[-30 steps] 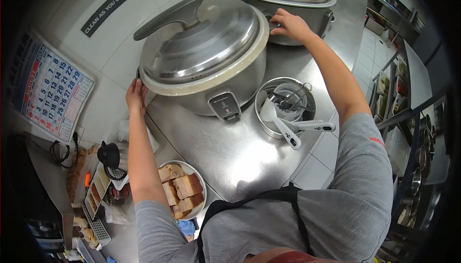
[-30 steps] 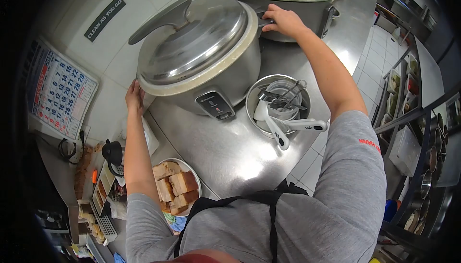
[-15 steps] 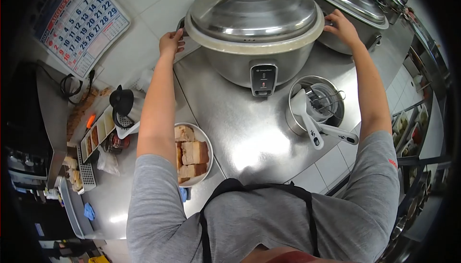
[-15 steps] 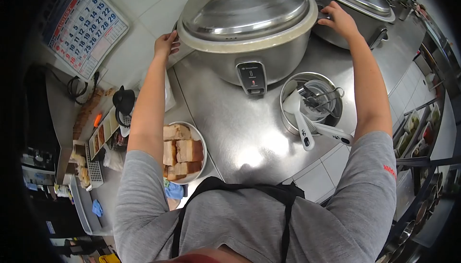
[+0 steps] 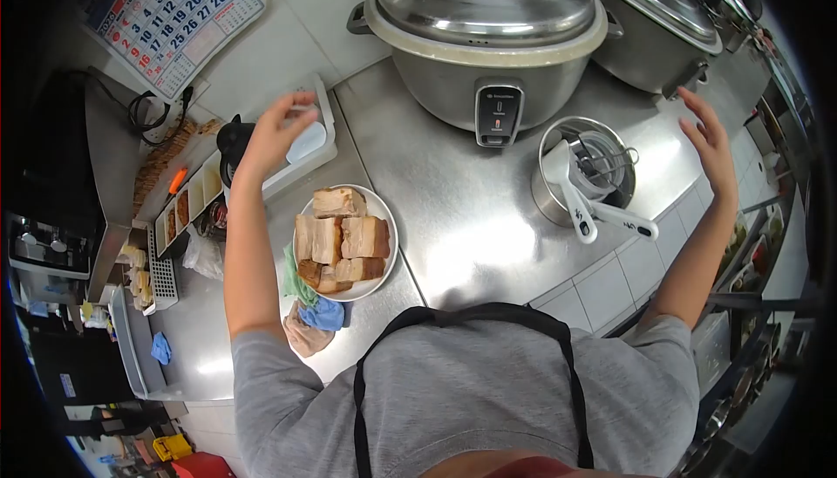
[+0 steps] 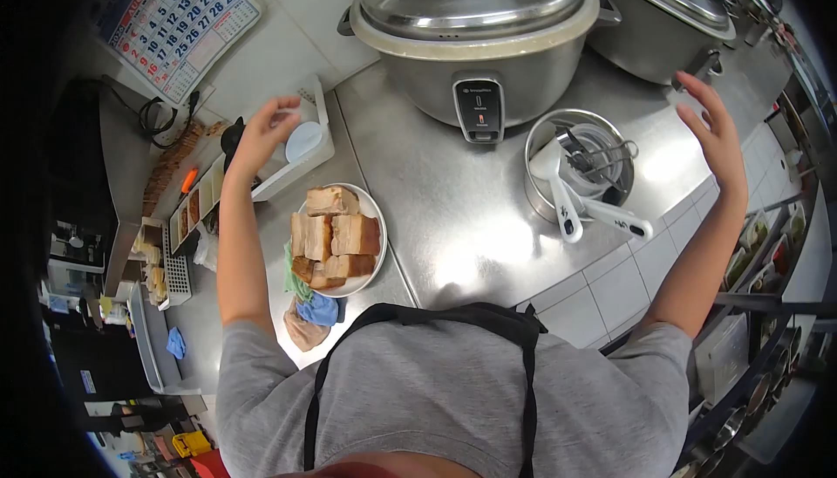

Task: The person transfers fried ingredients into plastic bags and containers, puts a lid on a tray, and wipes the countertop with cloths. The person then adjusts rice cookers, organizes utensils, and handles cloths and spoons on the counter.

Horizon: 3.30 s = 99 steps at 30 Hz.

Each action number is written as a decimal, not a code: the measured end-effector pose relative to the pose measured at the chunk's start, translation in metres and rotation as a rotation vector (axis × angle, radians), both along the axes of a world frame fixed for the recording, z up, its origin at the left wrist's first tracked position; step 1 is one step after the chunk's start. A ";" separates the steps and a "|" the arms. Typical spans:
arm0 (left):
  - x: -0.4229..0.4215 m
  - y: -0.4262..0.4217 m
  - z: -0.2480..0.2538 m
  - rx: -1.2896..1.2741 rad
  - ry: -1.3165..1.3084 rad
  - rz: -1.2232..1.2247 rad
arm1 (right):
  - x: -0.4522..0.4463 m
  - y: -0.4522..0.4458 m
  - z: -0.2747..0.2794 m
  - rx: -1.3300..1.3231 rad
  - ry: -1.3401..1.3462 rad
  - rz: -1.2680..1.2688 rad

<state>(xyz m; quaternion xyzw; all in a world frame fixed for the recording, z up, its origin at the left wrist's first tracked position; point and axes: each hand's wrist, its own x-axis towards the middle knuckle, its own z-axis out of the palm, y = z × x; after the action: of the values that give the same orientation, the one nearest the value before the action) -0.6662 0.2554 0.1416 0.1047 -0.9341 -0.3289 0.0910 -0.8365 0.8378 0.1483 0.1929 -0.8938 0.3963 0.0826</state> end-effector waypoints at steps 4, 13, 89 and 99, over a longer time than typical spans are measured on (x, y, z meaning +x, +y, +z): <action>0.000 0.020 0.000 0.135 0.151 -0.147 | -0.011 0.042 -0.025 -0.077 0.033 -0.114; -0.136 -0.006 -0.027 0.625 0.253 0.214 | -0.167 0.065 -0.075 0.043 0.286 -0.520; 0.256 0.001 -0.088 -0.006 -0.292 0.464 | 0.144 -0.122 -0.004 -0.269 -0.379 1.117; 0.338 0.054 -0.155 -0.070 -0.017 0.566 | 0.238 -0.274 -0.094 0.289 -0.605 1.529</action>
<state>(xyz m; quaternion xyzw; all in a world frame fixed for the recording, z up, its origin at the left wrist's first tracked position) -0.3284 0.3093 -0.0132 0.3608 -0.8793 -0.2570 0.1748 -0.5989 0.5635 0.0545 0.6402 -0.5421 0.2594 -0.4784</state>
